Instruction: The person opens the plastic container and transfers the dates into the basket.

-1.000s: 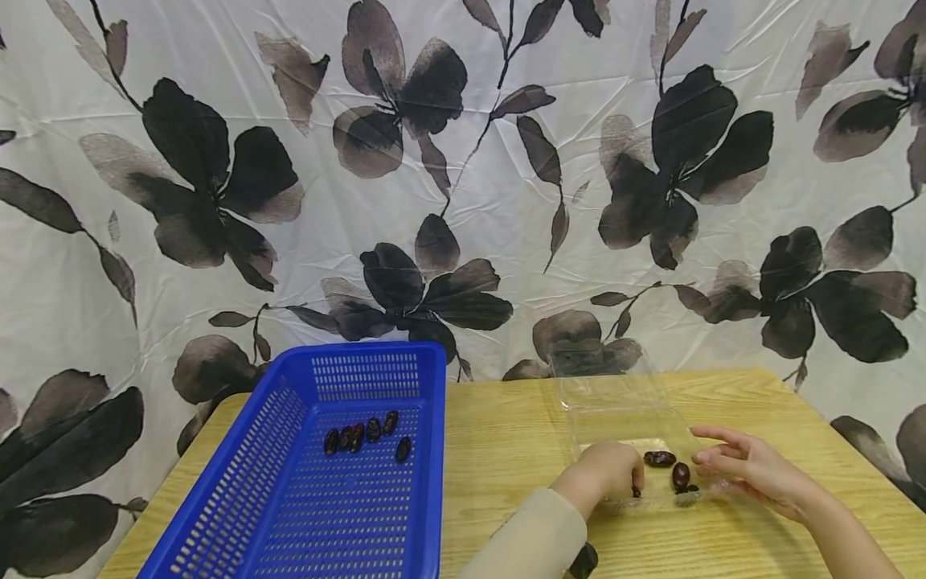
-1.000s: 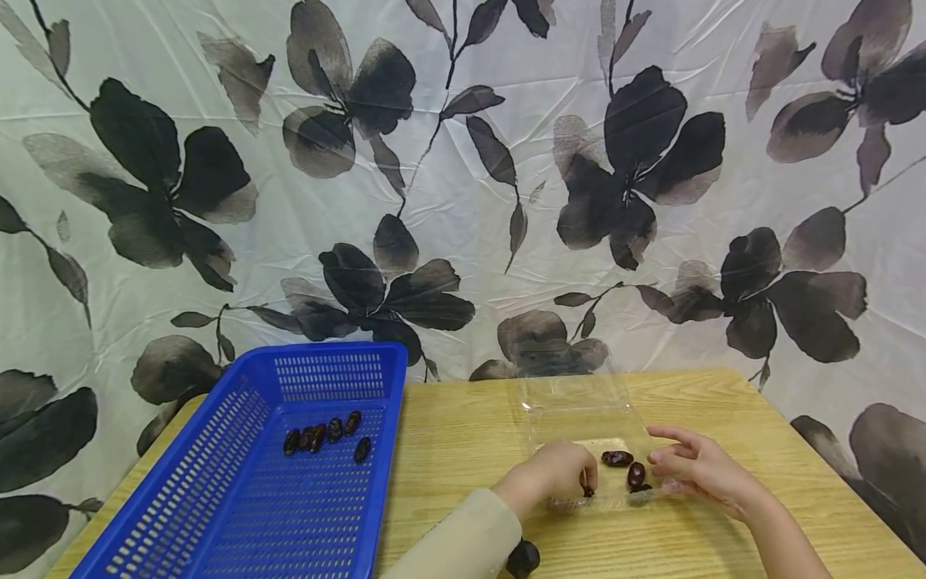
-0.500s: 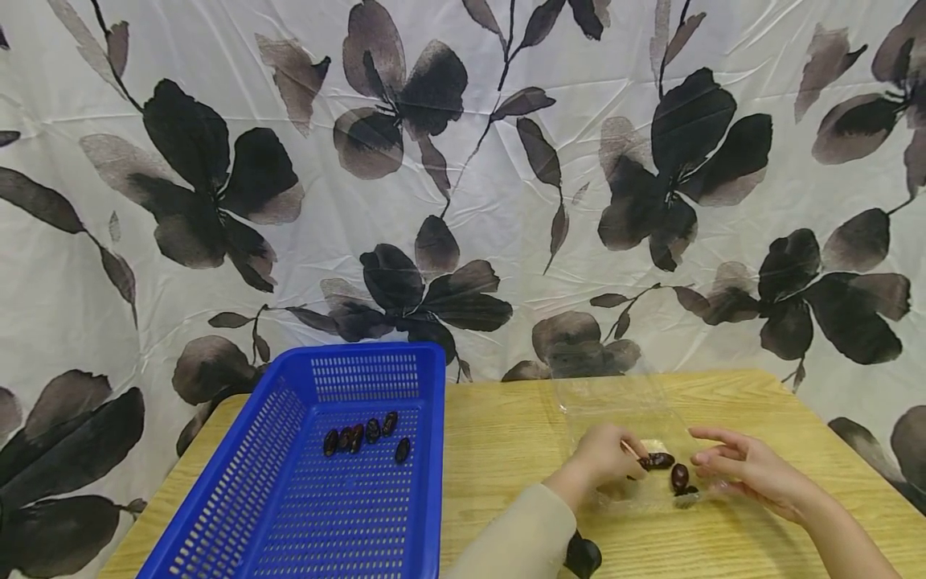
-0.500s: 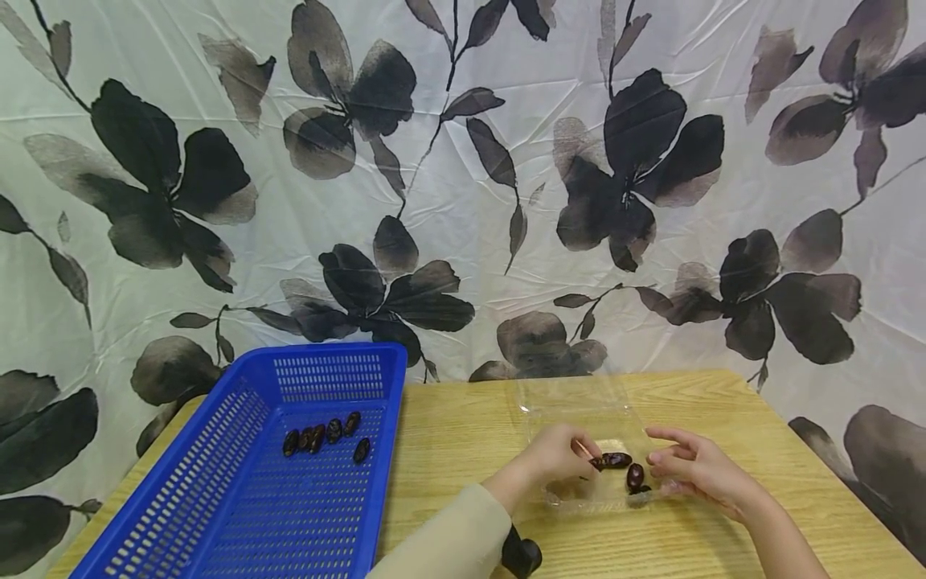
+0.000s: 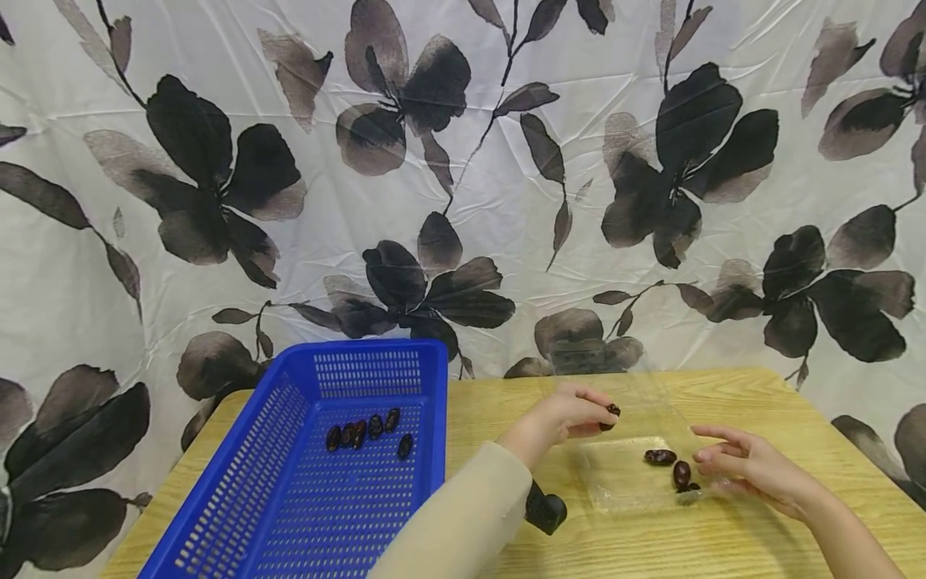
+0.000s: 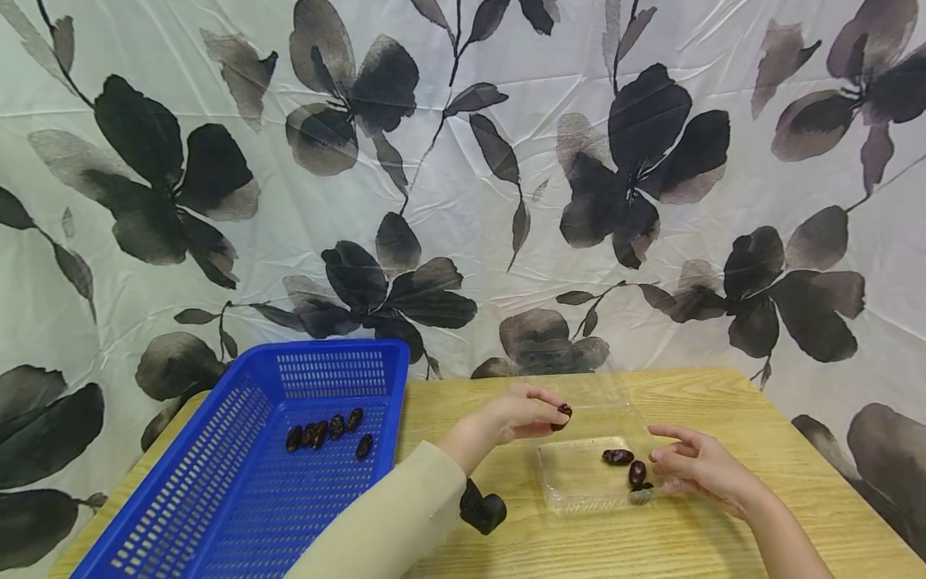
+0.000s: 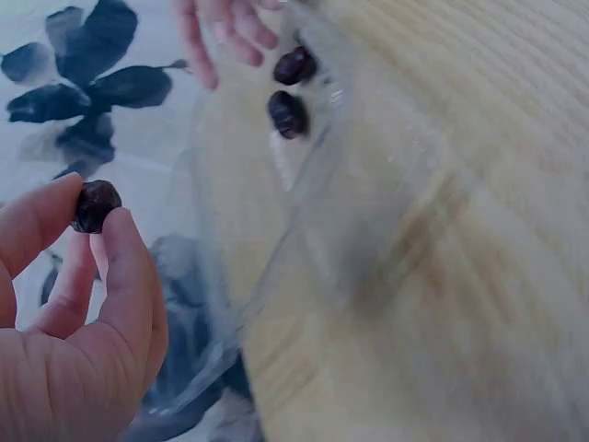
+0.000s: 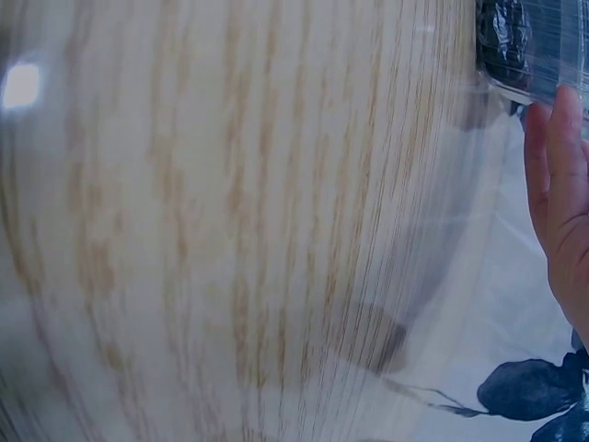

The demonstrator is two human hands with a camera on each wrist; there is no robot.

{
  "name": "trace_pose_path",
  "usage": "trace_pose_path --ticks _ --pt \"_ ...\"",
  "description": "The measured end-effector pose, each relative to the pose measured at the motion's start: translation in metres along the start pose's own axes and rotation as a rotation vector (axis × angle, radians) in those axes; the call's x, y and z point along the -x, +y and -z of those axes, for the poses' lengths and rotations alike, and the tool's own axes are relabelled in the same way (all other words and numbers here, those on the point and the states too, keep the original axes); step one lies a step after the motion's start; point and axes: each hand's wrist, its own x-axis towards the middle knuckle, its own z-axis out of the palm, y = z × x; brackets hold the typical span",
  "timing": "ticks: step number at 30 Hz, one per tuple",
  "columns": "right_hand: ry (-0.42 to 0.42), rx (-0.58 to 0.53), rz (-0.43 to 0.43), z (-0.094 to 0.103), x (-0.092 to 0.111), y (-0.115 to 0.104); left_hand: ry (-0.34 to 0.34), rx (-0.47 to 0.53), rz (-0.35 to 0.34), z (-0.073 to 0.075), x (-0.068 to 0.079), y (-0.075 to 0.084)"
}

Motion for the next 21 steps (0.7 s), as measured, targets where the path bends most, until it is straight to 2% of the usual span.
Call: trace_pose_path --ticks 6,11,16,21 --pt "-0.01 -0.001 0.004 0.001 -0.001 -0.002 -0.009 -0.02 -0.009 0.024 0.014 0.022" --pt "-0.001 0.002 -0.007 -0.001 -0.002 -0.003 -0.016 -0.036 -0.015 0.047 0.027 0.034" --pt "-0.001 -0.012 -0.017 -0.001 -0.001 -0.002 -0.012 -0.057 -0.019 0.075 0.043 0.04" --pt "-0.012 -0.017 -0.014 -0.002 -0.001 -0.001 0.049 -0.03 -0.035 0.108 0.058 0.04"
